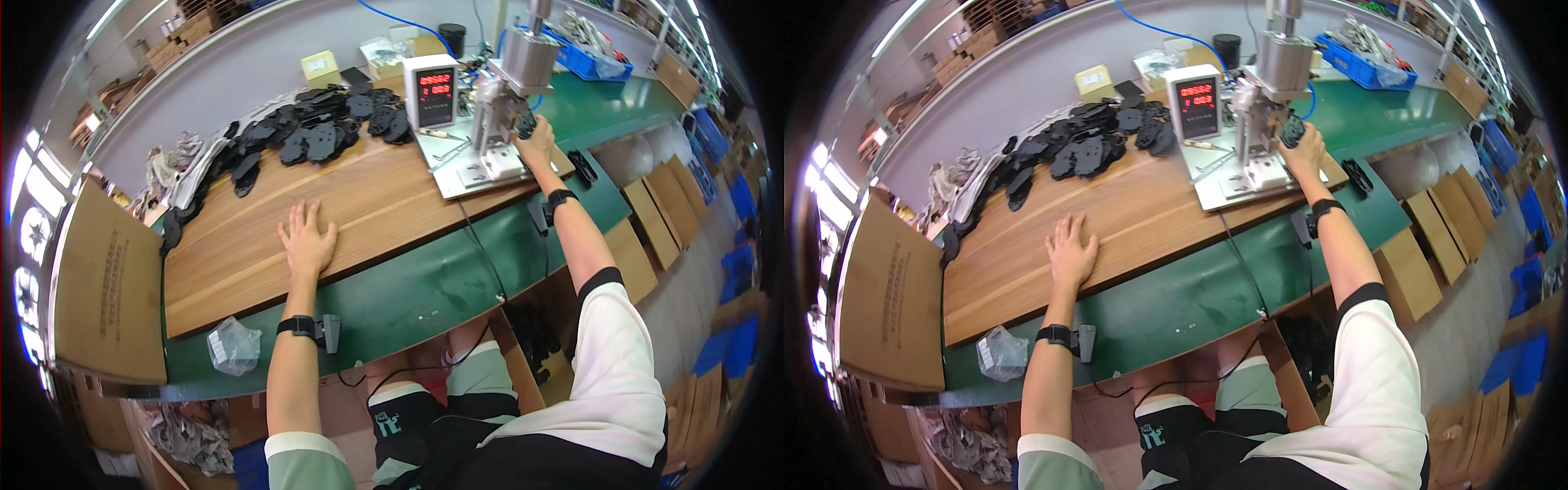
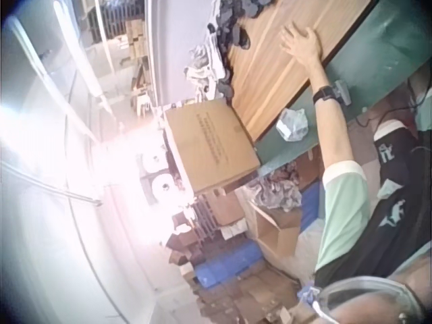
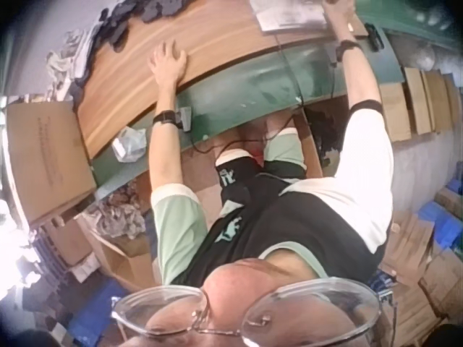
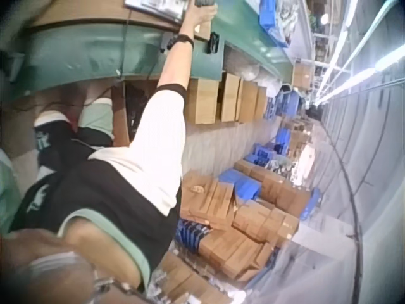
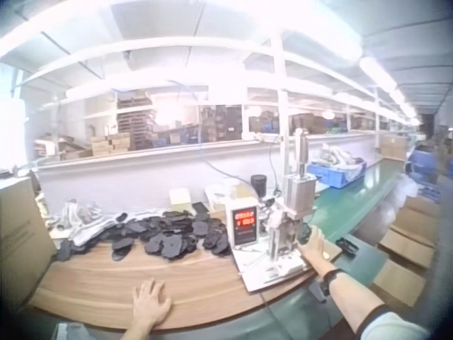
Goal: Using a pneumatic press to assemble black plastic components on an assembly line.
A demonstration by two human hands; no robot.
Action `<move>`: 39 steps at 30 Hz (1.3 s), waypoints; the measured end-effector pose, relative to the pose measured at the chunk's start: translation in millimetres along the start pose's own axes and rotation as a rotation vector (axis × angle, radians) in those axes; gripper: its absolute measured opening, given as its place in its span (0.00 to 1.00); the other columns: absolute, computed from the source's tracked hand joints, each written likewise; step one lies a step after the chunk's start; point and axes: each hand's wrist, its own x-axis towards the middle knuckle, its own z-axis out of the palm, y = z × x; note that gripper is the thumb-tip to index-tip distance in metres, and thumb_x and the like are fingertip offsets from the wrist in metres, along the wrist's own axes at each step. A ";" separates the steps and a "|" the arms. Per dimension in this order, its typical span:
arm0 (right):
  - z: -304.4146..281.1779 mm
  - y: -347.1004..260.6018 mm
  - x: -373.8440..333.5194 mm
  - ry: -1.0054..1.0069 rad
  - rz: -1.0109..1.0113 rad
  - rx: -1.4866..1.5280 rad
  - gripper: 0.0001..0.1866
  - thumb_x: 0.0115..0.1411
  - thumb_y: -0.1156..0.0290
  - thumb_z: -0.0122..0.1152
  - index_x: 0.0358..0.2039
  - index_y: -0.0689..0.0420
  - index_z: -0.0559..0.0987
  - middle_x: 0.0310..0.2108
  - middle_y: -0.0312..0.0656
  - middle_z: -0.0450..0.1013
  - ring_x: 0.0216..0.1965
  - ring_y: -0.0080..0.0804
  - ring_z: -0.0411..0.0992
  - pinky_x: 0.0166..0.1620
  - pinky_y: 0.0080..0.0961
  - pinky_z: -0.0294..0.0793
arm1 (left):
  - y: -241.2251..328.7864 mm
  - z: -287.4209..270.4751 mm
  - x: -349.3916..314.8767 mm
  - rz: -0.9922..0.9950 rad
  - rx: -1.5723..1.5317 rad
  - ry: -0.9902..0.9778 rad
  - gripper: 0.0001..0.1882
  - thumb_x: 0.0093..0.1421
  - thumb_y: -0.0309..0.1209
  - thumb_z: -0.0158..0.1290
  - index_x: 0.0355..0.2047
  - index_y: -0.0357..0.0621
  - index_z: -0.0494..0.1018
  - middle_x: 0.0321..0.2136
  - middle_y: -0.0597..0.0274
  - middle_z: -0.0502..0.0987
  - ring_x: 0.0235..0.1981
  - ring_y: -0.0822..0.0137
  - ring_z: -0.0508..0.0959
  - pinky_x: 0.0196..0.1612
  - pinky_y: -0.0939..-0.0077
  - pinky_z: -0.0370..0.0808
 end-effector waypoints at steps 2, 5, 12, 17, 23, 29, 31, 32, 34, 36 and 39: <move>-2.9 6.6 0.8 0.037 -0.017 0.016 0.41 0.50 0.55 0.77 0.59 0.61 0.70 0.52 0.58 0.73 0.56 0.58 0.70 0.60 0.48 0.68 | 4.2 1.1 -0.8 -0.008 -0.005 0.005 0.34 0.66 0.49 0.51 0.71 0.59 0.64 0.73 0.56 0.59 0.76 0.55 0.54 0.77 0.42 0.44; -12.5 22.4 3.0 0.057 -0.059 0.027 0.37 0.51 0.56 0.77 0.57 0.60 0.73 0.51 0.56 0.75 0.55 0.58 0.71 0.60 0.47 0.69 | 10.3 3.9 1.0 0.009 -0.027 -0.002 0.34 0.65 0.51 0.50 0.71 0.59 0.64 0.74 0.56 0.58 0.76 0.56 0.53 0.77 0.41 0.42; -82.5 38.5 -28.1 0.096 0.129 0.327 0.28 0.57 0.60 0.75 0.53 0.60 0.76 0.53 0.50 0.75 0.57 0.49 0.72 0.60 0.38 0.70 | 11.8 8.6 0.9 0.031 -0.062 -0.023 0.34 0.66 0.52 0.49 0.71 0.59 0.64 0.74 0.57 0.57 0.76 0.56 0.52 0.76 0.40 0.41; -224.7 81.7 -204.4 0.266 0.233 0.420 0.24 0.69 0.68 0.65 0.62 0.63 0.74 0.62 0.51 0.71 0.60 0.41 0.71 0.63 0.37 0.70 | -13.0 -2.5 -12.0 -0.032 -0.001 0.024 0.35 0.66 0.51 0.50 0.71 0.59 0.63 0.74 0.56 0.58 0.76 0.56 0.53 0.76 0.40 0.42; -294.3 292.7 -566.9 -0.059 1.179 0.189 0.26 0.70 0.53 0.59 0.47 0.68 0.77 0.46 0.50 0.77 0.48 0.41 0.74 0.53 0.39 0.73 | 12.0 8.5 -3.2 0.001 -0.026 0.016 0.35 0.67 0.51 0.49 0.72 0.58 0.63 0.74 0.56 0.58 0.76 0.55 0.53 0.76 0.40 0.42; -226.8 295.0 -654.2 -0.860 1.565 0.227 0.33 0.72 0.49 0.51 0.61 0.68 0.75 0.61 0.57 0.73 0.60 0.50 0.72 0.63 0.43 0.69 | 0.6 5.6 -3.7 -0.013 0.028 -0.004 0.35 0.68 0.52 0.47 0.74 0.60 0.60 0.76 0.57 0.55 0.77 0.56 0.51 0.77 0.41 0.41; -212.8 293.1 -649.5 -1.010 1.418 0.232 0.33 0.73 0.48 0.48 0.61 0.67 0.75 0.61 0.60 0.72 0.62 0.52 0.71 0.64 0.43 0.68 | 9.3 4.0 -4.4 0.008 0.052 -0.018 0.35 0.69 0.52 0.46 0.74 0.60 0.60 0.76 0.57 0.55 0.77 0.57 0.51 0.77 0.42 0.41; -212.4 294.5 -644.8 -1.074 1.343 0.230 0.33 0.74 0.47 0.47 0.61 0.66 0.76 0.62 0.61 0.72 0.63 0.53 0.71 0.64 0.42 0.68 | 14.9 3.1 -1.9 0.023 0.041 -0.007 0.35 0.69 0.52 0.46 0.74 0.60 0.60 0.76 0.57 0.55 0.77 0.57 0.51 0.77 0.42 0.41; -204.3 291.6 -622.8 -0.951 1.163 0.086 0.25 0.71 0.55 0.50 0.54 0.65 0.78 0.55 0.58 0.75 0.58 0.52 0.73 0.59 0.42 0.71 | 15.5 12.2 -2.7 0.016 -0.004 -0.040 0.35 0.69 0.52 0.46 0.74 0.60 0.60 0.76 0.57 0.55 0.77 0.57 0.51 0.77 0.42 0.41; -187.7 248.2 -581.7 -0.703 0.924 0.008 0.17 0.69 0.63 0.54 0.47 0.63 0.80 0.49 0.55 0.77 0.52 0.52 0.76 0.54 0.41 0.74 | 10.8 10.8 -6.8 0.011 0.007 -0.039 0.35 0.68 0.52 0.46 0.74 0.60 0.60 0.76 0.57 0.55 0.77 0.57 0.51 0.77 0.42 0.41; -172.9 172.7 -509.0 -0.272 0.586 0.132 0.05 0.64 0.78 0.55 0.38 0.62 0.79 0.41 0.47 0.77 0.42 0.43 0.76 0.49 0.36 0.75 | 2.3 11.5 -6.3 -0.006 0.019 -0.038 0.35 0.68 0.53 0.46 0.73 0.60 0.61 0.75 0.56 0.55 0.77 0.57 0.51 0.77 0.41 0.41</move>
